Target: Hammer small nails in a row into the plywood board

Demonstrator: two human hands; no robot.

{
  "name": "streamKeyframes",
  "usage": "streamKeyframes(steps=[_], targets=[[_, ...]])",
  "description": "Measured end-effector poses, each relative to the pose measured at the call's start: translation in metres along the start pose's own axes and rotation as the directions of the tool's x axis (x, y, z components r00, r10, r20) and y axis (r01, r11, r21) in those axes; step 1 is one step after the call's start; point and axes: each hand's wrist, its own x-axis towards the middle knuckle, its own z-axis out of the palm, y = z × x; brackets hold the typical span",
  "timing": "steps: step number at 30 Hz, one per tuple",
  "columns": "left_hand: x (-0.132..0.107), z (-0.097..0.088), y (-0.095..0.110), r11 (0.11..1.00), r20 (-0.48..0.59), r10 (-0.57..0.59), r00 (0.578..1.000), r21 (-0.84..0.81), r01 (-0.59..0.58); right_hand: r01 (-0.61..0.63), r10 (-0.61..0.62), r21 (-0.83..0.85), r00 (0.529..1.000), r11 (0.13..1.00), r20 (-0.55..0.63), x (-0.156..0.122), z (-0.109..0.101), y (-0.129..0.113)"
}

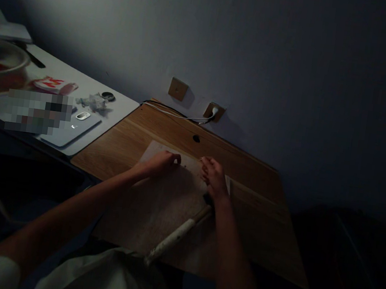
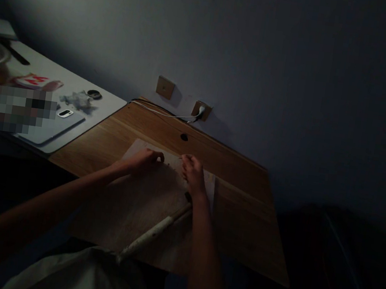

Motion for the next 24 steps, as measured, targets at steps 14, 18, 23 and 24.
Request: streamKeyframes(steps=[14, 18, 23, 24], targets=[[0.02, 0.002, 0.005, 0.91, -0.227, -0.143, 0.963, -0.414, 0.038, -0.024, 0.019, -0.402, 1.0, 0.916, -0.017, 0.0, 0.021, 0.013], [0.019, -0.014, 0.014, 0.579, -0.091, -0.325, 0.941, -0.806, 0.122, 0.01, 0.031, -0.637, 0.998, 0.77, 0.052, -0.001, 0.03, 0.016], [0.0, -0.021, 0.02, -0.264, 0.302, -0.354, 0.885, -0.94, 0.215, 0.082, 0.034, -0.778, 0.991, 0.623, 0.131, 0.0, 0.035, 0.012], [-0.005, -0.019, 0.021, -0.358, 0.348, -0.323, 0.88, -0.906, 0.227, 0.095, 0.031, -0.792, 0.989, 0.603, 0.142, 0.001, 0.035, 0.011]])
